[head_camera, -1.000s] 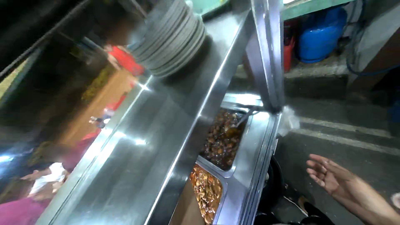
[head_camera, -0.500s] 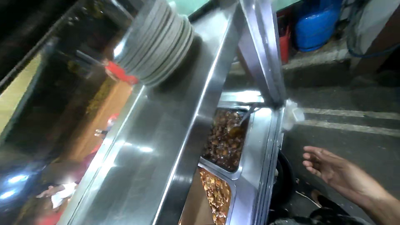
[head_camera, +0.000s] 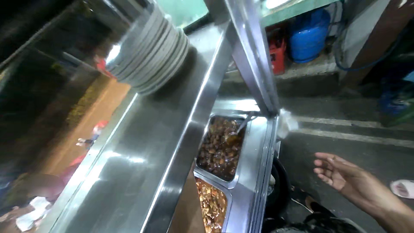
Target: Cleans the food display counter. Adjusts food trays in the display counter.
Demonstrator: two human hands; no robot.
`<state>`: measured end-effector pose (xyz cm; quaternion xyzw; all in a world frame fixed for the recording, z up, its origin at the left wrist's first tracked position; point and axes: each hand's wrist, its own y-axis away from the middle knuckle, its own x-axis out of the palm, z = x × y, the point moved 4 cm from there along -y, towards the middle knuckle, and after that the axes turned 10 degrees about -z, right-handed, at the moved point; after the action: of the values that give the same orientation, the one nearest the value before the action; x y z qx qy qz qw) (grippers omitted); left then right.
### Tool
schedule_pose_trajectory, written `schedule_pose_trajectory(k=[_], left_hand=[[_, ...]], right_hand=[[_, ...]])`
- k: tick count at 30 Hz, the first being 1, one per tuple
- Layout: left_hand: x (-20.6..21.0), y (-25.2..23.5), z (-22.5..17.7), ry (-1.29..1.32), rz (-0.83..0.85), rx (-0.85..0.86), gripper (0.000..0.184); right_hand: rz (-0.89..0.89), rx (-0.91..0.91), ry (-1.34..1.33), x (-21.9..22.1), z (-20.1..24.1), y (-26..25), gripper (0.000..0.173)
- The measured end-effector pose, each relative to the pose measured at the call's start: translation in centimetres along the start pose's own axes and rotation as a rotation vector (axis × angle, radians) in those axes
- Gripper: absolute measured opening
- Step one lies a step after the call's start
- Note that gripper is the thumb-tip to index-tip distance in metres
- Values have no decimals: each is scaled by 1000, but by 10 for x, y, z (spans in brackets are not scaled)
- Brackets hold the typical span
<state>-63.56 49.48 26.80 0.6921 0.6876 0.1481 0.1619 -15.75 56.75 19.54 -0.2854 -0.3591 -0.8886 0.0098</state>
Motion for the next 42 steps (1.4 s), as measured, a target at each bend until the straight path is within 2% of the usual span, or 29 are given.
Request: schedule_pose_trajectory(k=[2, 3, 5, 7, 9, 10, 11, 12, 13, 14, 15, 17, 18, 20, 22, 26, 30, 34, 37, 42], left_hand=[[8, 58, -13, -45, -18, -30, 24], [10, 72, -16, -50, -40, -20, 23], [6, 64, -14, 20, 7, 61, 23], [-9, 43, 1, 180, 182, 307, 20], [-19, 70, -14, 50, 79, 172, 18], [-25, 75, -10, -11, 47, 317, 17], [-33, 89, -14, -190, 3, 388, 18], [-42, 108, -28, -445, 48, 277, 26], [-58, 101, -21, -448, 44, 457, 24], [-78, 75, -4, -231, 78, 624, 17], [-95, 60, 3, -17, 99, 536, 11], [-131, 58, 3, 337, 33, 181, 13], [-152, 62, 4, 467, 9, 83, 13], [-191, 81, 8, 592, -42, 35, 18], [-228, 109, 15, 563, -116, 69, 23], [-310, 153, 43, 527, -201, 43, 18], [-401, 182, 69, 510, -333, 55, 18], [-491, 193, 91, 522, -442, 33, 13], [-548, 190, 101, 525, -479, -15, 11], [-626, 185, 125, 501, -500, -60, 13]], right_hand=[[1, -14, -7, 1, 10, 2, 30], [11, -15, -6, 2, 13, 2, 29], [38, -13, 12, 8, 19, 0, 28], [87, -7, 65, 16, 21, -5, 28], [163, 0, 131, 31, 19, -10, 29], [201, 1, 174, 41, 18, -13, 29], [237, 8, 224, 53, 17, -15, 29], [269, 22, 277, 68, 16, -18, 29], [313, 32, 328, 82, 14, -22, 28], [366, 38, 370, 97, 11, -28, 29], [419, 31, 401, 112, 8, -33, 30], [505, 4, 447, 147, 0, -43, 32], [546, 0, 472, 166, -5, -48, 34], [651, 1, 536, 204, -20, -50, 39], [773, 37, 602, 236, -38, -37, 44], [977, 102, 881, 276, -83, 31, 54], [1131, 2, 1165, 278, -149, 103, 55], [1214, 44, 1183, 254, -234, 149, 57], [1244, 9, 1241, 244, -277, 183, 56], [1254, -238, 1547, 220, -341, 223, 47]])
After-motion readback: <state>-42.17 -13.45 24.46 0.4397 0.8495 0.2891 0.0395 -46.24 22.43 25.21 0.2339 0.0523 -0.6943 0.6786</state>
